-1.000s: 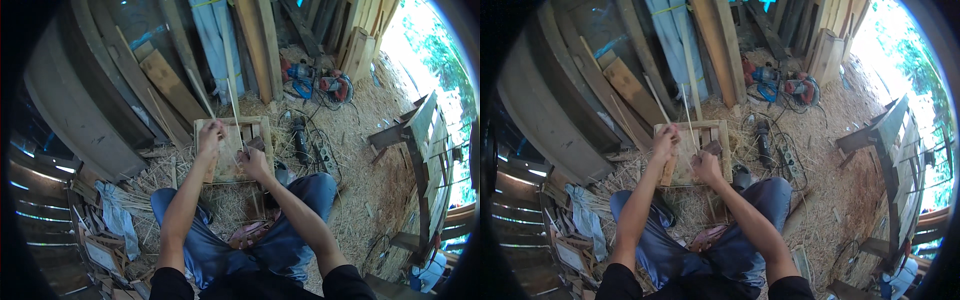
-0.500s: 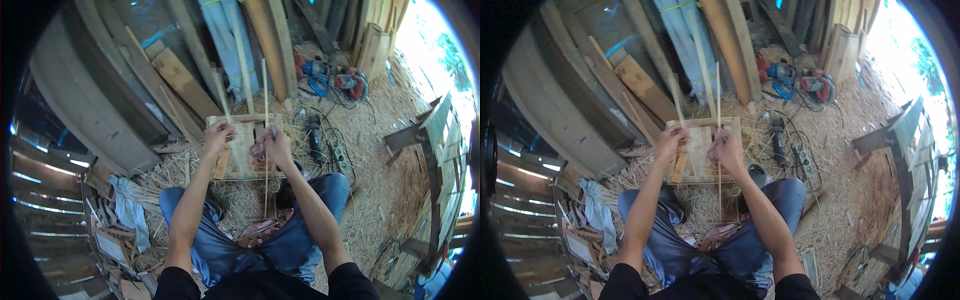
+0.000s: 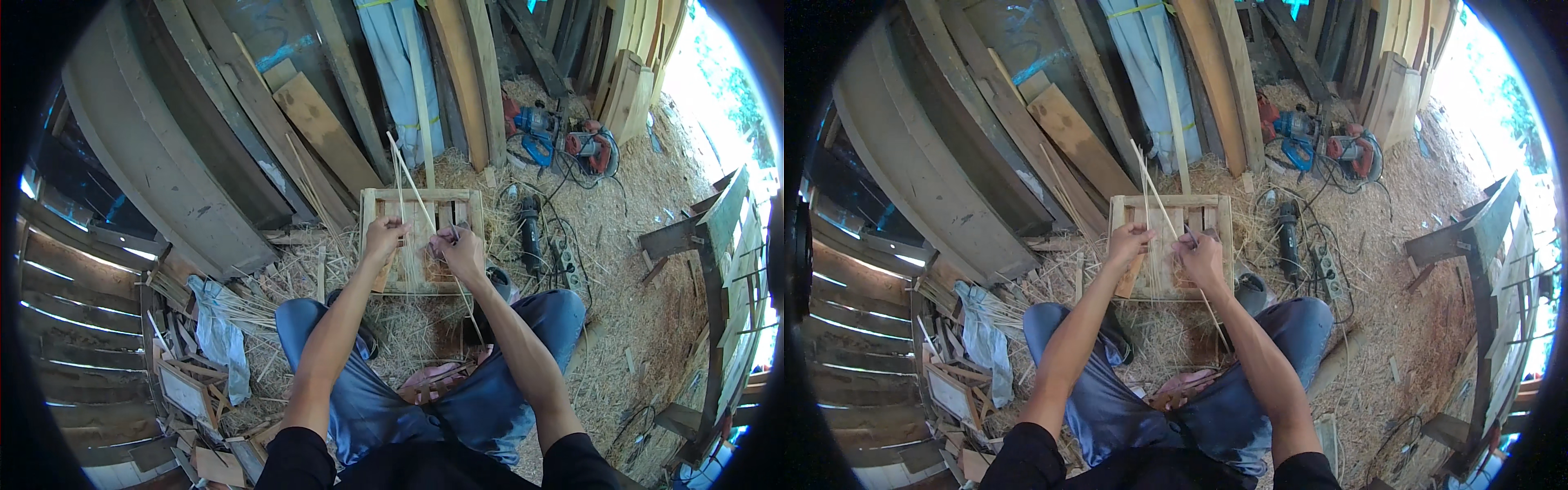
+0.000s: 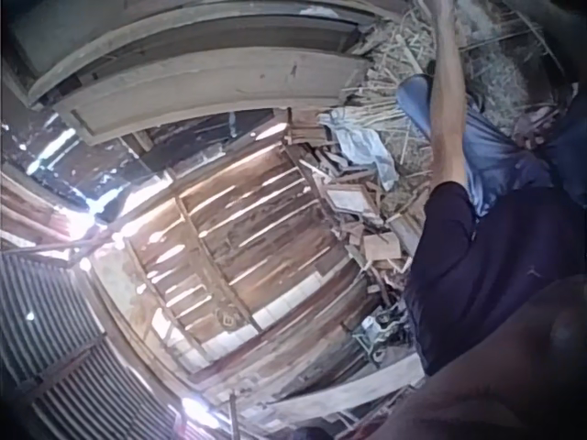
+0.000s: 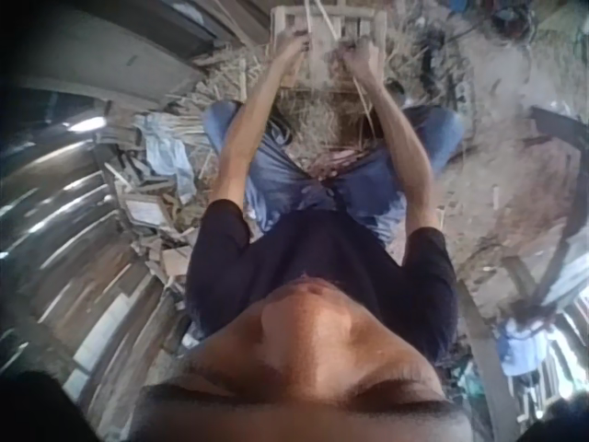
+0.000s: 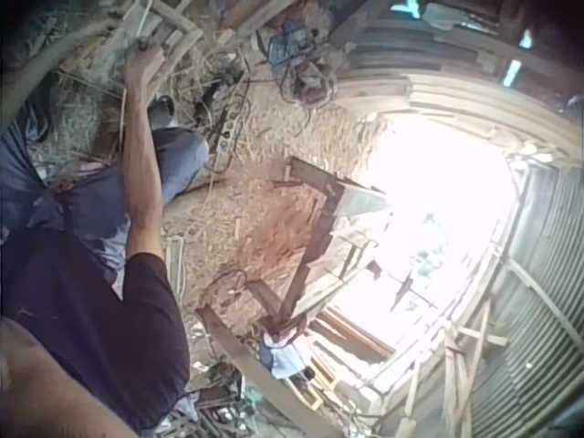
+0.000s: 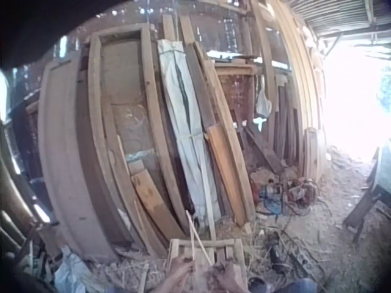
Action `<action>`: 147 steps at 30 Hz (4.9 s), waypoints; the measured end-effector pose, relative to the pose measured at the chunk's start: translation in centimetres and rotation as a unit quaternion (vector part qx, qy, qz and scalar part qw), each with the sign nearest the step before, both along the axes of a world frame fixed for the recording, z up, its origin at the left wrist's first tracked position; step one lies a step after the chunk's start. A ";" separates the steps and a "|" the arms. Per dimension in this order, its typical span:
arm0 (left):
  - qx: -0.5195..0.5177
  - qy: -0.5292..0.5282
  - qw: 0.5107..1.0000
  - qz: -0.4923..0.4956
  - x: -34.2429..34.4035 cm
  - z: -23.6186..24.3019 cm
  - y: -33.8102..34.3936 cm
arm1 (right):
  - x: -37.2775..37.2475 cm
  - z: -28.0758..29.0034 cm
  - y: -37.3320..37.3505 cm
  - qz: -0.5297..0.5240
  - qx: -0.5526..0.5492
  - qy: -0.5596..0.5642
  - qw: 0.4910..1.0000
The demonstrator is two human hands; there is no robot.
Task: The person trims thin bamboo strips using a knife and weaves them onto a small wooden frame to build a structure while sitting in a workshop.
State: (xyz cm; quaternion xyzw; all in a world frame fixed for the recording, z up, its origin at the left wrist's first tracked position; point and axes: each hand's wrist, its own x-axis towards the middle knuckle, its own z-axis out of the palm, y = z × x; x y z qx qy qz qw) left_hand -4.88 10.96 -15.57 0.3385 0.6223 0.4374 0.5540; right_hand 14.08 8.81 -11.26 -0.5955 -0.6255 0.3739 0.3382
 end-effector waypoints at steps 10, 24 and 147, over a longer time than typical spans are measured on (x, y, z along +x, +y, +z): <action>-0.013 0.135 0.991 0.011 -1.5 -5.0 -0.6 | -0.6 -0.4 0.2 -0.009 -0.034 0.031 0.999; -0.020 0.107 0.994 0.032 -1.3 -2.1 -1.5 | -1.0 -1.4 0.5 0.001 -0.032 0.040 0.999; 0.353 0.502 0.763 -0.202 -2.8 11.5 -5.6 | 2.6 7.4 -0.7 0.156 0.176 -0.253 0.938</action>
